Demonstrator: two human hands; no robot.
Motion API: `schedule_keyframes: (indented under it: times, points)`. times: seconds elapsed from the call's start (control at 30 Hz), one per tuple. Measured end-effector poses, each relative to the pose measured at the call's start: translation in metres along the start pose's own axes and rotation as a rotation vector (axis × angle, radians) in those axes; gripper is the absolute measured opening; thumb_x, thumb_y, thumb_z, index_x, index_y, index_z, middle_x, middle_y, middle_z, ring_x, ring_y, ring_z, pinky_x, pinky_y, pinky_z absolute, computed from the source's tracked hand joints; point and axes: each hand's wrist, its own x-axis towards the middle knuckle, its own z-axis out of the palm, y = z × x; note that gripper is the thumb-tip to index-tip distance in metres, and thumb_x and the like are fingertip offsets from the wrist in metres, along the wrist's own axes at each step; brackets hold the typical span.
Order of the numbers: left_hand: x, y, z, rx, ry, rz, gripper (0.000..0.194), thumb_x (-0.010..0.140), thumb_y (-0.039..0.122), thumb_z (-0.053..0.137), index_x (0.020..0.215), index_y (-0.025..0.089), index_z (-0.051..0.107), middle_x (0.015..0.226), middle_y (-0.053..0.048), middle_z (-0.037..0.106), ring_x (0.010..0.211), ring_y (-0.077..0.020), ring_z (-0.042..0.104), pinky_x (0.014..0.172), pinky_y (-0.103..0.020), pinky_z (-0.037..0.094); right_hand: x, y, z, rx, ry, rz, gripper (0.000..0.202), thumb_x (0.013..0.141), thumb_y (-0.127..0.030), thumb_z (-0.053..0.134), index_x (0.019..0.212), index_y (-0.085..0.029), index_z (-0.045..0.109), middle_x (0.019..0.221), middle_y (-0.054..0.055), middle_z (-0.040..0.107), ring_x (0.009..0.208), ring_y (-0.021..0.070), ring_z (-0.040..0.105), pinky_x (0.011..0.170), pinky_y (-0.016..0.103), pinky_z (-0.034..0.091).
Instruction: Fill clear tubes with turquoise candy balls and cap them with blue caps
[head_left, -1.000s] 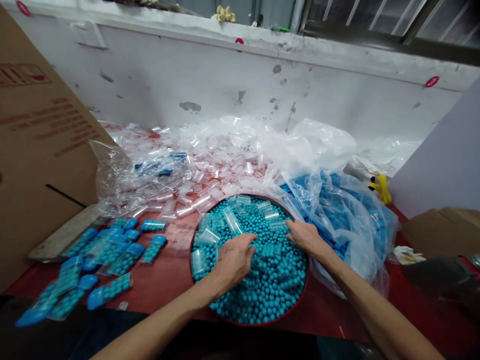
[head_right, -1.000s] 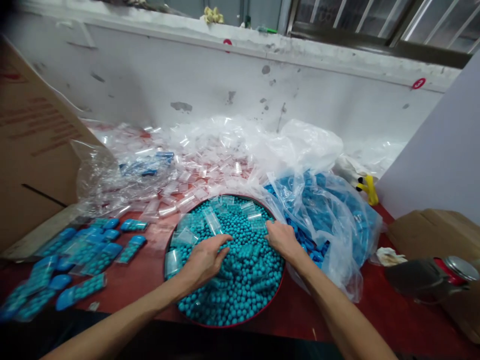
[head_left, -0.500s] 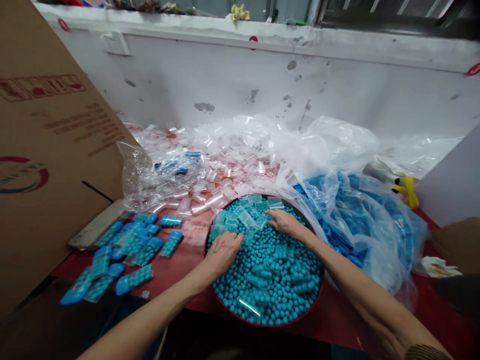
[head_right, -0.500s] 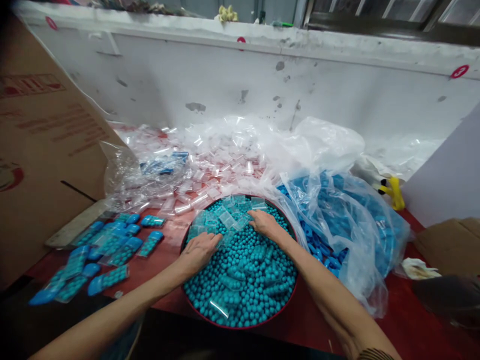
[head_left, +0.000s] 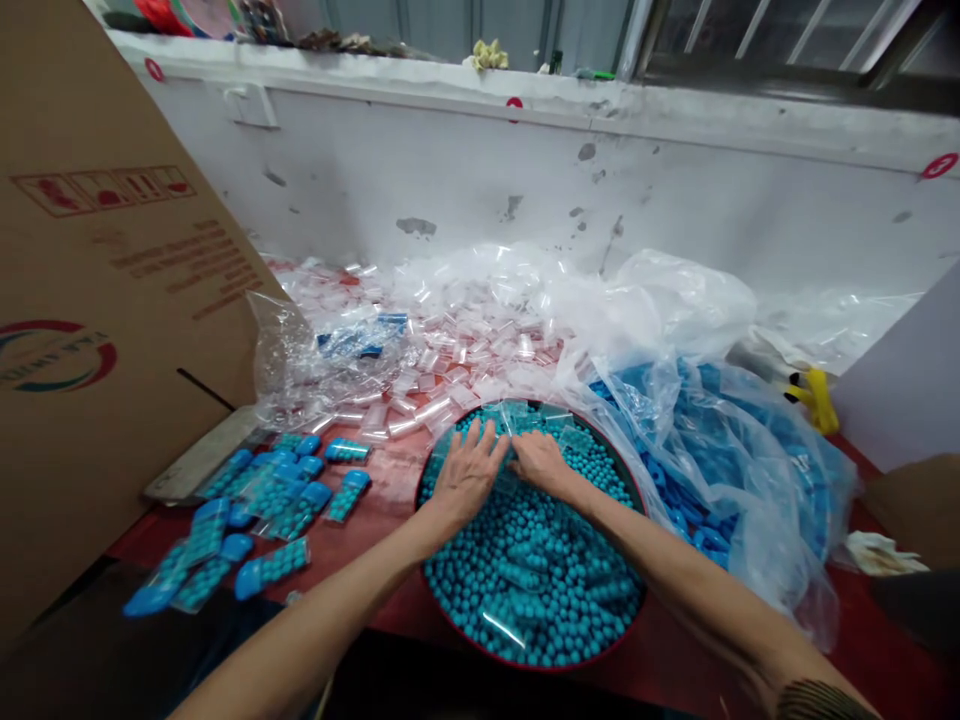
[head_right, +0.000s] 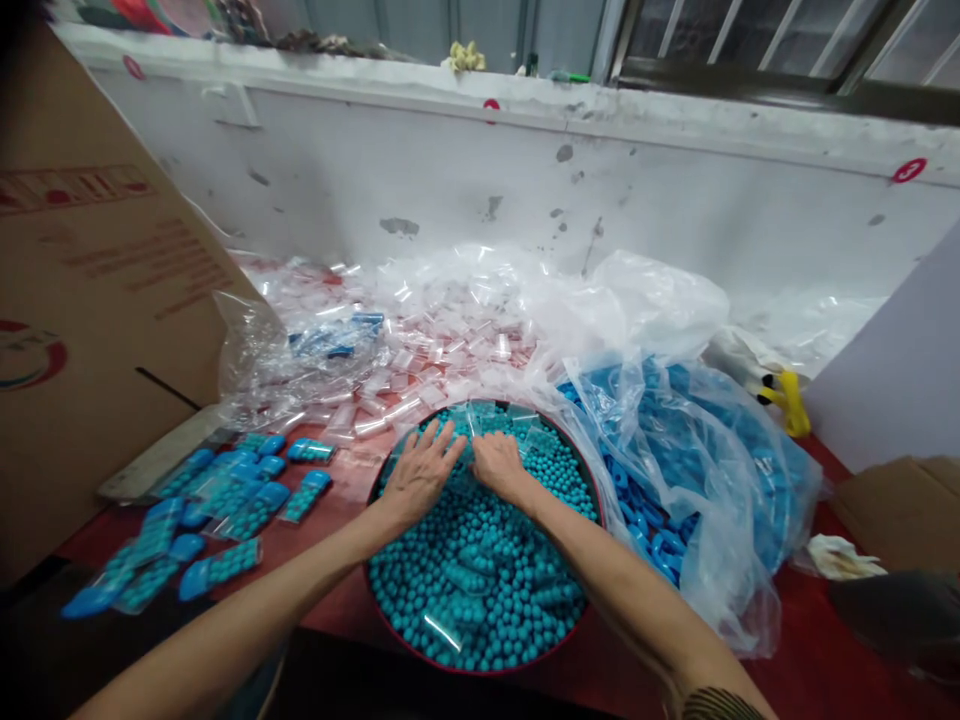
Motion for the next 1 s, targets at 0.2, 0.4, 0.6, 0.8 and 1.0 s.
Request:
schedule_keyframes:
  times: [0.2,0.4,0.6,0.8,1.0]
  points:
    - [0.035,-0.012,0.001,-0.232,-0.115,0.042,0.024,0.081,0.016,0.035,0.096,0.015,0.054,0.099,-0.011,0.057,0.105,-0.0247,0.044,0.093,-0.044,0.025,-0.005,0.015,-0.016,0.025,0.074,-0.12,0.016,0.082,-0.022,0.044,0.095,-0.015,0.05,0.093,0.008,0.058,0.086,0.0185,0.052,0.074,0.027,0.039]
    - [0.03,-0.03,-0.006,-0.335,-0.176,-0.056,0.029,0.077,0.034,0.045,0.098,0.016,0.053,0.083,-0.006,0.061,0.077,-0.0197,0.055,0.066,-0.027,0.039,-0.013,0.046,-0.025,0.046,0.137,-0.121,0.012,0.082,-0.016,0.043,0.087,-0.012,0.053,0.082,0.009,0.057,0.077,0.0181,0.052,0.069,0.028,0.04]
    - [0.033,-0.035,-0.015,-0.827,-0.245,-0.15,0.029,0.073,0.038,0.049,0.091,0.017,0.057,0.064,0.002,0.055,0.058,-0.0117,0.05,0.05,-0.019,0.035,-0.007,0.037,-0.029,0.328,0.223,-0.259,0.05,0.071,-0.02,0.059,0.117,-0.017,0.042,0.117,0.011,0.044,0.103,0.0213,0.045,0.084,0.033,0.037]
    - [0.038,-0.031,-0.022,-1.416,-0.5,-0.232,0.045,0.071,0.046,0.051,0.104,0.015,0.047,0.055,0.005,0.048,0.043,-0.0074,0.045,0.041,-0.017,0.033,0.002,0.018,-0.042,0.708,0.108,-0.312,0.025,0.07,-0.01,0.055,0.095,-0.014,0.055,0.073,-0.001,0.053,0.068,0.0115,0.049,0.066,0.025,0.039]
    - [0.024,-0.035,-0.023,-1.447,-0.545,-0.205,0.048,0.074,0.045,0.048,0.112,0.017,0.041,0.062,0.002,0.052,0.042,-0.0056,0.042,0.042,-0.018,0.033,-0.007,0.031,-0.036,1.04,-0.117,-0.248,0.017,0.071,-0.019,0.054,0.086,-0.015,0.048,0.062,-0.006,0.045,0.055,0.0082,0.045,0.052,0.02,0.038]
